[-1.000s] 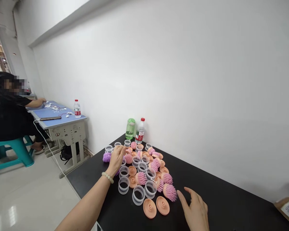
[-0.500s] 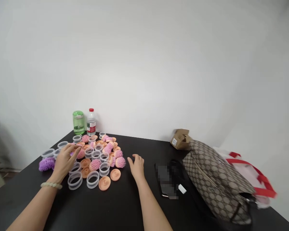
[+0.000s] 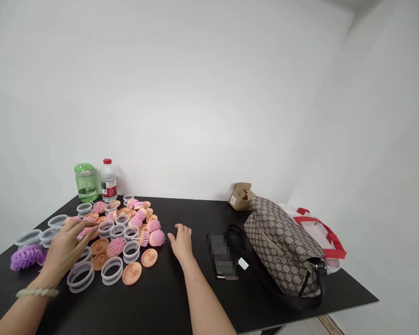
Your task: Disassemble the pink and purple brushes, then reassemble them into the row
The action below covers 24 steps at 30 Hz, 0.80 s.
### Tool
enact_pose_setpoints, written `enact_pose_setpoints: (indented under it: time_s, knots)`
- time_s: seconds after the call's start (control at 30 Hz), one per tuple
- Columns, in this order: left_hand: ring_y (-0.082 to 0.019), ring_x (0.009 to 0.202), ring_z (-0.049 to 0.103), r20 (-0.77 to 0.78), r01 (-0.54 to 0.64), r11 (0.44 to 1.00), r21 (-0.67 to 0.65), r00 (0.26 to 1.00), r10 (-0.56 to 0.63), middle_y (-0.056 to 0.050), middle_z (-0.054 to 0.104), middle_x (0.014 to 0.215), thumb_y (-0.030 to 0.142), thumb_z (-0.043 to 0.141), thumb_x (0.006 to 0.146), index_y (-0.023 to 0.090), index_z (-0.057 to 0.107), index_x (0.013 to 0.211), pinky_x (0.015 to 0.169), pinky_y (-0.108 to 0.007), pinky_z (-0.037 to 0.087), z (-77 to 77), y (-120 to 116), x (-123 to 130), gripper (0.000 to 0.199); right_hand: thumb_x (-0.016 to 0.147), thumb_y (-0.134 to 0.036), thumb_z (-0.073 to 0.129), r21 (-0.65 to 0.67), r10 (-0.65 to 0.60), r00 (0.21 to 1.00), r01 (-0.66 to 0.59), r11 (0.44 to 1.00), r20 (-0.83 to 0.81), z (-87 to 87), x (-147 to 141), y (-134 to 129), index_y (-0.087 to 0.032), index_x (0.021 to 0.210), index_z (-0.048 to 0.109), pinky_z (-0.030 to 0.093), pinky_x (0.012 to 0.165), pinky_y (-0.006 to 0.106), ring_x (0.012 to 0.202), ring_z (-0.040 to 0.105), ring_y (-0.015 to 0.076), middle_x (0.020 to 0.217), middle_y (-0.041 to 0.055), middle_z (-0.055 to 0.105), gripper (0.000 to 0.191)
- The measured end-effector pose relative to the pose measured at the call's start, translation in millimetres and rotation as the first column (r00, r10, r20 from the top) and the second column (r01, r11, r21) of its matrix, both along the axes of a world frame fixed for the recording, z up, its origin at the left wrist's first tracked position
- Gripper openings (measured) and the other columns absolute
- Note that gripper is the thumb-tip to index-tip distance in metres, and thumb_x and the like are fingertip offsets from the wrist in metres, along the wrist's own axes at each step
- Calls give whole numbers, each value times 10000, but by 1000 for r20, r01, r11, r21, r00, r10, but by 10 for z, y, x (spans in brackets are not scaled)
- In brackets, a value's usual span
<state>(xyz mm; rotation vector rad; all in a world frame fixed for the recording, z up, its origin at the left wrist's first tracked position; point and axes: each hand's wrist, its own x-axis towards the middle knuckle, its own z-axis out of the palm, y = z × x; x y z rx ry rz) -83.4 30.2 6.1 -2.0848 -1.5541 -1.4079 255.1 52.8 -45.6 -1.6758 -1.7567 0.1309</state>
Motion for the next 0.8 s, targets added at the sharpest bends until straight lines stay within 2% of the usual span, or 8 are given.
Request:
enact_pose_setpoints:
  time_s: [0.37, 0.53, 0.8]
  knots:
    - [-296, 896, 608, -88, 5, 998, 64, 996, 0, -77, 683, 864, 459, 489, 932, 235, 669, 851, 870, -457, 466, 74, -10, 3, 299, 837, -184, 597, -21, 62, 987, -60, 998, 146, -47, -14, -9, -167, 1192, 626, 440, 1018, 436, 1180, 539, 329, 1191, 143, 653, 357]
    - [-264, 878, 606, -94, -28, 999, 17, 995, 30, -67, 676, 880, 357, 507, 947, 228, 670, 865, 910, -455, 456, 59, -31, 12, 223, 851, -158, 533, 1, 95, 977, -97, 995, 189, -99, -3, 28, -160, 1188, 625, 462, 980, 478, 1121, 559, 351, 1133, 160, 654, 349]
    - [-253, 871, 573, -120, -76, 992, 96, 989, 88, -70, 650, 871, 285, 525, 962, 203, 659, 876, 888, -455, 468, 67, -69, -6, 179, 865, -163, 486, 30, 122, 958, -134, 990, 259, -162, 46, 45, -124, 1201, 619, 484, 935, 482, 1076, 575, 360, 1117, 188, 657, 363]
